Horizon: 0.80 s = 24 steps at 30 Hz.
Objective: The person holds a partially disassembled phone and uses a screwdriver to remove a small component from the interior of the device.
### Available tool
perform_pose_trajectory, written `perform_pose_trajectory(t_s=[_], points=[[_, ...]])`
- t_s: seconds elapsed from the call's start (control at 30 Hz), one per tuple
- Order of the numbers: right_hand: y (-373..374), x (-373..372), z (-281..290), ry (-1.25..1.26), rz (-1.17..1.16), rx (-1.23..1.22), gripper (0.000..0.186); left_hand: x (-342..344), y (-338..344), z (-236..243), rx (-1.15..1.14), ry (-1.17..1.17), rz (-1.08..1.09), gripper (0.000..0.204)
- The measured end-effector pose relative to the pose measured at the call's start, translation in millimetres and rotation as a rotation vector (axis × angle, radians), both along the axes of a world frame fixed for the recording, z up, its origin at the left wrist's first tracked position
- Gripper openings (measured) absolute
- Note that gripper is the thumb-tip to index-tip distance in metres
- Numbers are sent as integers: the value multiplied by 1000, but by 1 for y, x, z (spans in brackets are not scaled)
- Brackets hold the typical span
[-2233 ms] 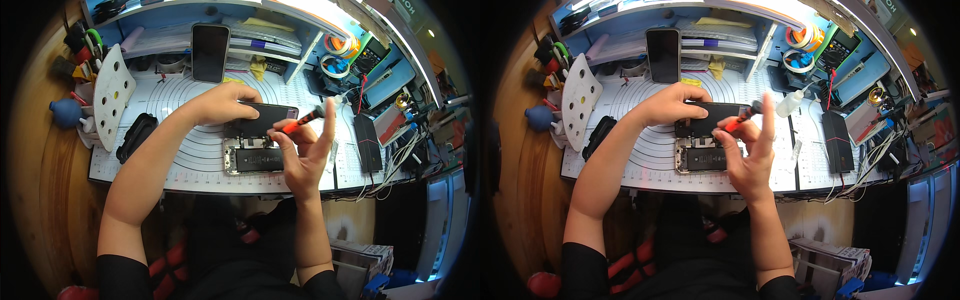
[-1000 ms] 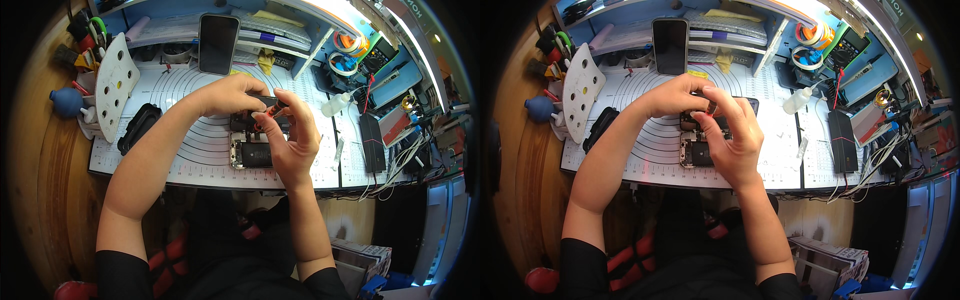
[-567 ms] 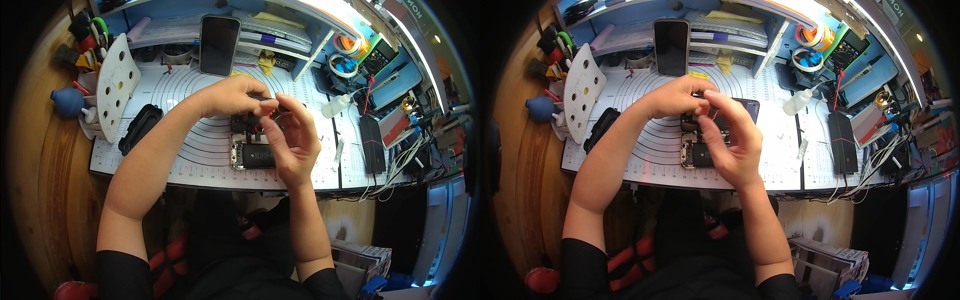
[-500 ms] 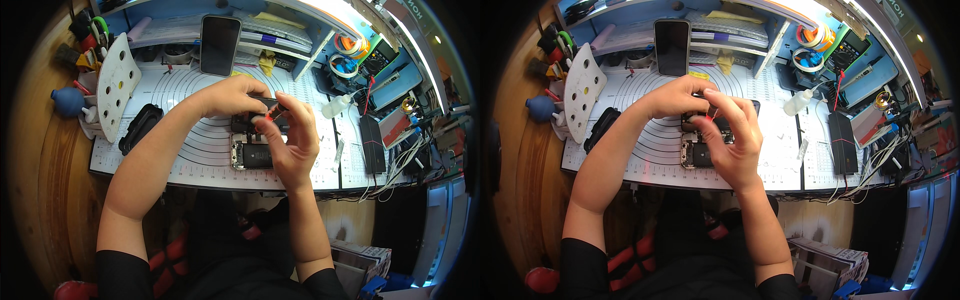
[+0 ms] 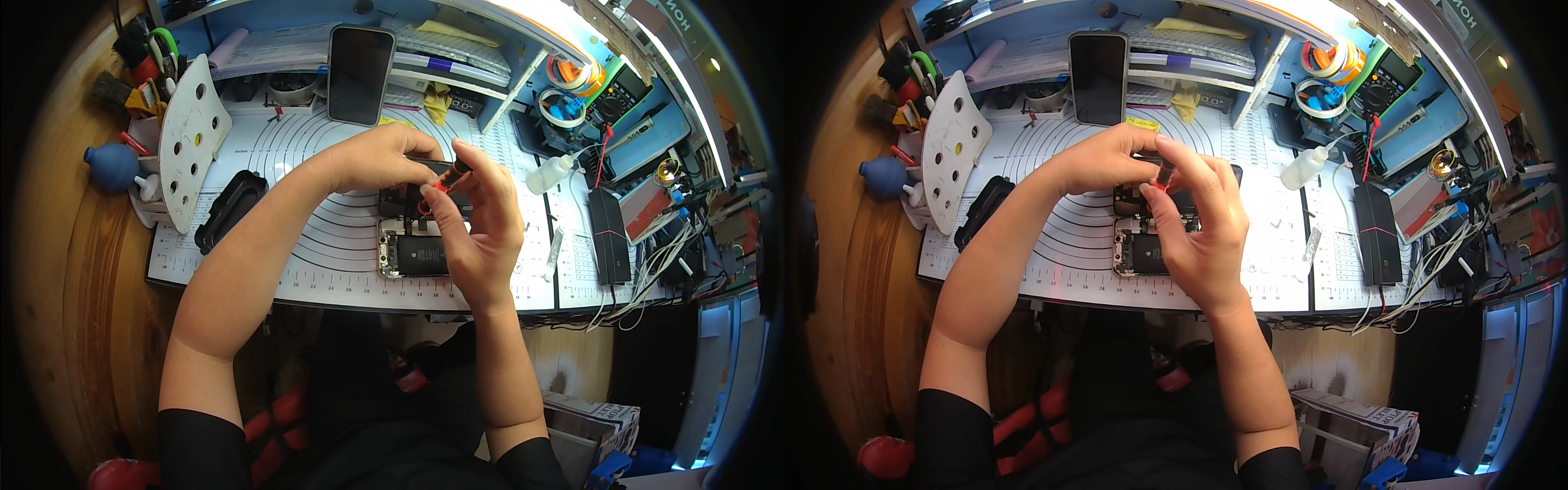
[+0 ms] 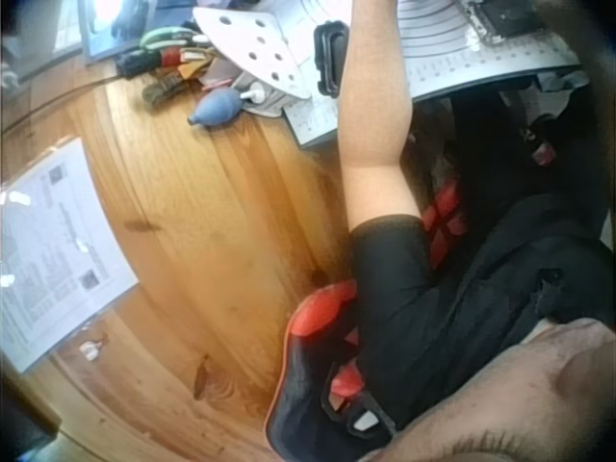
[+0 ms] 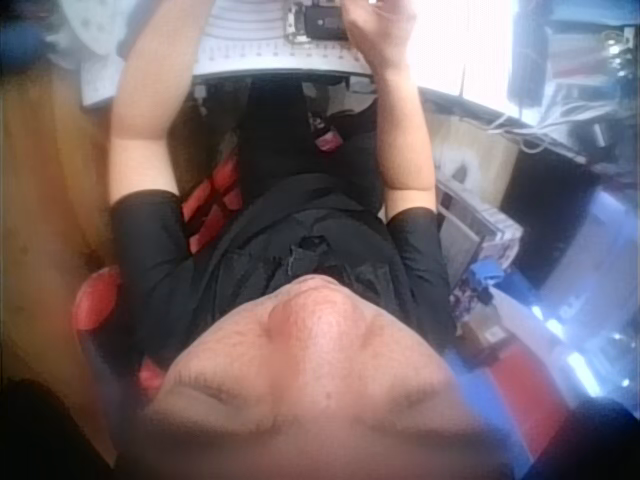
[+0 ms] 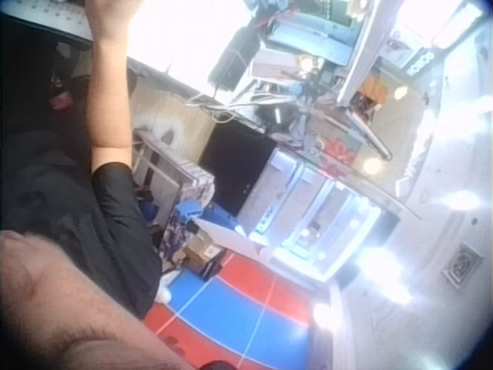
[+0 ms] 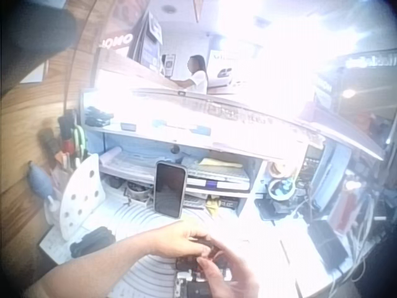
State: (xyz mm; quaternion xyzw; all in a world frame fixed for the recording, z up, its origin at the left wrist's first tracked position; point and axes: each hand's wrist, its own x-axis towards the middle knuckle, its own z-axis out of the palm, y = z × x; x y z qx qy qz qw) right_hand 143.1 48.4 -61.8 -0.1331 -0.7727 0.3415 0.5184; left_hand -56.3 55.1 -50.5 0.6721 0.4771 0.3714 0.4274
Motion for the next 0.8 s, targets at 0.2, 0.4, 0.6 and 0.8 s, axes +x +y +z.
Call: perform_pose_trajectory(t_s=[0.2, 0.4, 0.6, 0.8], points=[[2, 1, -3, -32, 36, 22, 56, 0, -2, 2, 17, 14, -3, 17], [1, 2, -3, -50, 39, 27, 63, -1, -1, 3, -22, 40, -11, 18], [1, 4, -5, -92, 30, 55, 74, -1, -1, 1, 0, 13, -15, 23], [-2, 8, -11, -107, 1, 90, 85, -1, 1, 1, -74, -7, -29, 27]])
